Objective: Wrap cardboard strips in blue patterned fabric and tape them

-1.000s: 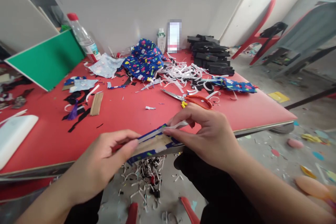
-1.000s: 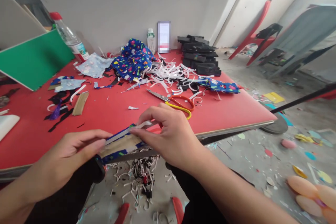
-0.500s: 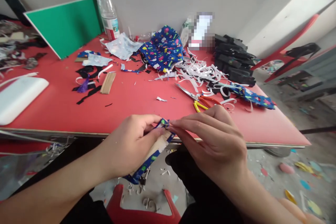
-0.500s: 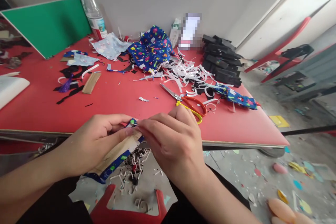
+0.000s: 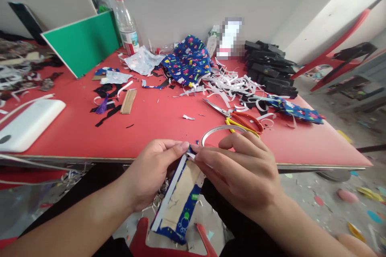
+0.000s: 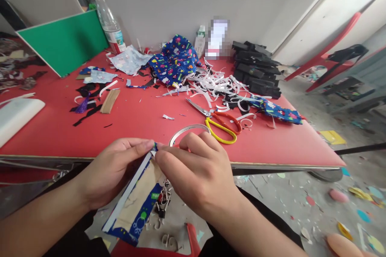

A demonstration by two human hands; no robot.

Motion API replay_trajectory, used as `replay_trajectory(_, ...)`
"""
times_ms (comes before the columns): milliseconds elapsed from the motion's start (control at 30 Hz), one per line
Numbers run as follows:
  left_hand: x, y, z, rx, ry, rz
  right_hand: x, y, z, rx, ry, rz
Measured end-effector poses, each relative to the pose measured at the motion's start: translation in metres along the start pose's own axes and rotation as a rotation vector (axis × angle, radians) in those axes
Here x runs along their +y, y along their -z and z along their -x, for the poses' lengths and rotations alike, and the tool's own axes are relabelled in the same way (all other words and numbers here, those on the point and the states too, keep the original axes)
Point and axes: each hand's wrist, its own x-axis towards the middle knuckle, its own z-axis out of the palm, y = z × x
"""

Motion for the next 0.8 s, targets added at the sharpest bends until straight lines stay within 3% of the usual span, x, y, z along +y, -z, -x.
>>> replay_trajectory(233,-0.0013,-0.0042,-0.0017,0.009,-0.103,-0.123,0.0020,-0.0075,-0.0009,0.043,-0.156,-0.068)
replay_trajectory(400,-0.0030,-0.0031,-0.0041,0.004,-0.085,0.020,0.0031,-0.0043,-0.0014,0.084,-0.122,-0.100)
replay_trajectory(567,-0.0039,-0.0042,-0.0032,-0.069,-0.056,-0.009,0.0016,0.0013,-0.0024,0.077,-0.108,-0.123)
replay_trajectory(800,-0.0067,-0.0069,-0.0026,0.000,-0.069,0.060,0.0019,-0.0002,-0.0008,0.085,-0.069,-0.050)
